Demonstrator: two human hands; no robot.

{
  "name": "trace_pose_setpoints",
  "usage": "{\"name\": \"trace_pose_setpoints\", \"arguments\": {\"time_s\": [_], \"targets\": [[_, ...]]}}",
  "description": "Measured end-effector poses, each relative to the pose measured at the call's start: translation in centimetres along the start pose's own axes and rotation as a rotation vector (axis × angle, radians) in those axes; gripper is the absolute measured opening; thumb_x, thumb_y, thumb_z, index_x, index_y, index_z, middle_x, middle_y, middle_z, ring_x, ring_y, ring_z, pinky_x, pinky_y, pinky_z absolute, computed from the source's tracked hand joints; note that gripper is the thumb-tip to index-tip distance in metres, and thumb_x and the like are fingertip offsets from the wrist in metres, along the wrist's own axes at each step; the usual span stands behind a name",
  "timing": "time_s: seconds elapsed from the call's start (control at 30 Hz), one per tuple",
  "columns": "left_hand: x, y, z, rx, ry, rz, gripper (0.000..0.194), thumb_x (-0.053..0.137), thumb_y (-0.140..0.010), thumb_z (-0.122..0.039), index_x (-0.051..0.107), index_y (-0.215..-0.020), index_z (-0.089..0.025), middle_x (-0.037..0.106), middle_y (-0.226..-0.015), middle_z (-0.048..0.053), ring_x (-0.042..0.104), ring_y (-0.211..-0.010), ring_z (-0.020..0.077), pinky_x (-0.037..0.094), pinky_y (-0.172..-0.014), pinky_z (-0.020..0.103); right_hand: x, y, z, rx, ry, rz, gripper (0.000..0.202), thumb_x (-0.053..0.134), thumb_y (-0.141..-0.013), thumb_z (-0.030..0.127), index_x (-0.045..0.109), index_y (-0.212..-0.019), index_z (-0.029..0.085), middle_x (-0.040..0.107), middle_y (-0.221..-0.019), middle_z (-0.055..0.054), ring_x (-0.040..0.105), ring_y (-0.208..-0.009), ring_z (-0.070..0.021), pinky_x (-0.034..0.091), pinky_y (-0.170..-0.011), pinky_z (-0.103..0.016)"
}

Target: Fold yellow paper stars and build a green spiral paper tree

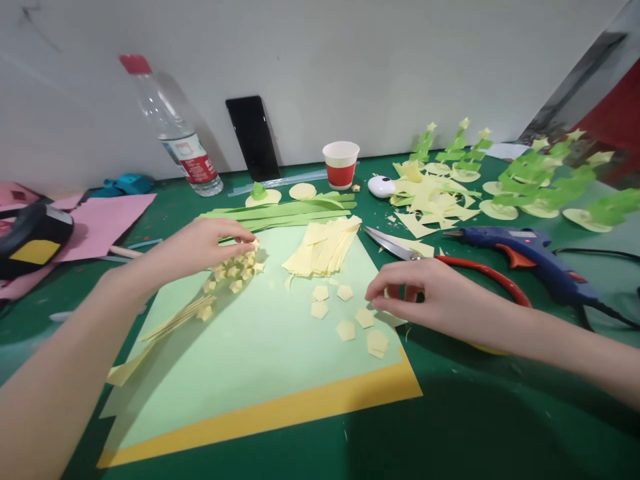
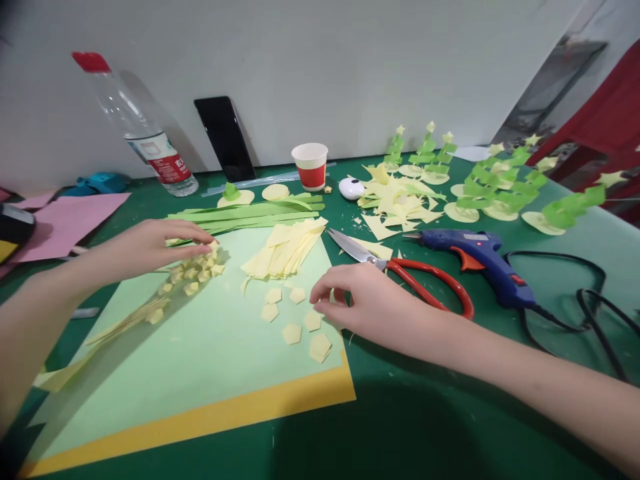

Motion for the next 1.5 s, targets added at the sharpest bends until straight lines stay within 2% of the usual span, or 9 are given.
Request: {"name": "trace_pose_setpoints", "arguments": {"time_s": [0.2,0.4,0.67,0.77,0.9,1.1,1.2,1.33,1.5], "targets": [[1.7,-0.7,1.2,0.075,-0.005,0.127,0.033,0.047,-0.08,-0.041,0.069,-0.086,-0.017,0.063,-0.091,0.005,0.054,-0.082,0.0197,0.038,-0.07,0.026,0.4,-0.1,-0.1,-0.014,0.055,0.085,0.022,0.046,-0.082,0.028,0.065,-0.079,0.018,0.064,-0.078,-0.002,0.054,-0.065,-0.0126,0.042,-0.055,-0.022],[1.0,-0.6,1.1,0.099,0.028,-0.078,0.039,0.043,-0.085,-0.044,0.067,-0.089,-0.014,0.062,-0.094,0.005,0.049,-0.085,0.0181,0.036,-0.072,0.025,0.6,0.1,-0.4,-0.024,0.12,0.106,0.022,0.044,-0.083,0.027,0.064,-0.079,0.019,0.064,-0.08,-0.002,0.055,-0.067,-0.0133,0.042,-0.057,-0.024],[0.6,1.0,-5.2,0.104,0.153,-0.216,0.026,0.049,-0.084,-0.031,0.057,-0.065,-0.016,0.059,-0.064,0.0,0.048,-0.055,0.0118,0.032,-0.047,0.02,0.8,0.2,-0.4,-0.035,0.206,0.1,0.016,0.053,-0.08,0.025,0.064,-0.089,0.017,0.06,-0.085,-0.004,0.054,-0.07,-0.0158,0.038,-0.058,-0.027],[3.2,1.9,-8.4,0.158,0.319,-0.043,0.028,0.044,-0.086,-0.029,0.051,-0.061,-0.016,0.048,-0.053,-0.004,0.042,-0.046,0.0097,0.029,-0.043,0.019,1.1,0.2,0.1,-0.065,0.204,0.113,0.02,0.05,-0.084,0.023,0.062,-0.097,0.016,0.058,-0.088,-0.006,0.053,-0.072,-0.0163,0.039,-0.061,-0.028],[6.8,3.6,-11.2,0.231,0.405,0.112,0.022,0.033,-0.092,-0.026,0.051,-0.08,-0.02,0.055,-0.063,-0.005,0.05,-0.052,0.0091,0.038,-0.047,0.017,1.7,0.1,0.3,-0.096,0.157,0.126,0.015,0.05,-0.083,0.014,0.064,-0.089,0.015,0.055,-0.085,-0.005,0.051,-0.071,-0.014,0.039,-0.063,-0.026],[7.4,4.4,-11.9,0.262,0.403,0.057,0.014,0.034,-0.091,-0.025,0.047,-0.093,-0.02,0.055,-0.092,0.001,0.052,-0.069,0.0121,0.041,-0.057,0.023,1.3,-0.2,0.3,-0.06,0.033,0.049,0.01,0.054,-0.08,0.017,0.057,-0.071,0.014,0.052,-0.064,0.001,0.044,-0.056,-0.009,0.035,-0.051,-0.02],[7.2,4.3,-11.8,0.221,0.362,0.082,0.027,0.031,-0.092,-0.035,0.048,-0.083,-0.017,0.054,-0.082,0.002,0.05,-0.063,0.013,0.04,-0.054,0.025,0.9,0.2,0.9,-0.038,-0.046,0.046,0.015,0.051,-0.083,0.025,0.057,-0.073,0.016,0.056,-0.067,0.002,0.046,-0.056,-0.0082,0.038,-0.05,-0.019],[6.5,4.6,-12.8,0.357,0.44,0.05,0.03,0.032,-0.091,-0.025,0.047,-0.067,-0.017,0.05,-0.065,-0.002,0.048,-0.059,0.011,0.038,-0.052,0.021,0.8,1.1,1.8,0.019,-0.168,0.029,0.018,0.052,-0.081,0.031,0.058,-0.07,0.018,0.058,-0.066,0.001,0.047,-0.056,-0.009,0.038,-0.047,-0.018],[5.6,4.7,-12.8,0.275,0.779,0.023,0.031,0.039,-0.087,-0.021,0.045,-0.057,-0.017,0.046,-0.053,-0.004,0.044,-0.049,0.0085,0.036,-0.047,0.019,0.1,2.2,3.4,-0.141,-0.086,-0.221,0.009,0.054,-0.076,0.019,0.059,-0.069,0.019,0.061,-0.065,0.001,0.051,-0.052,-0.0082,0.042,-0.044,-0.016]]}}
Point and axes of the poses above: each hand's wrist, its own y-axis away from the middle knuckle, its own x-axis out of the palm, z = x × y, the point moved 5 cm from there along -y, towards the middle knuckle
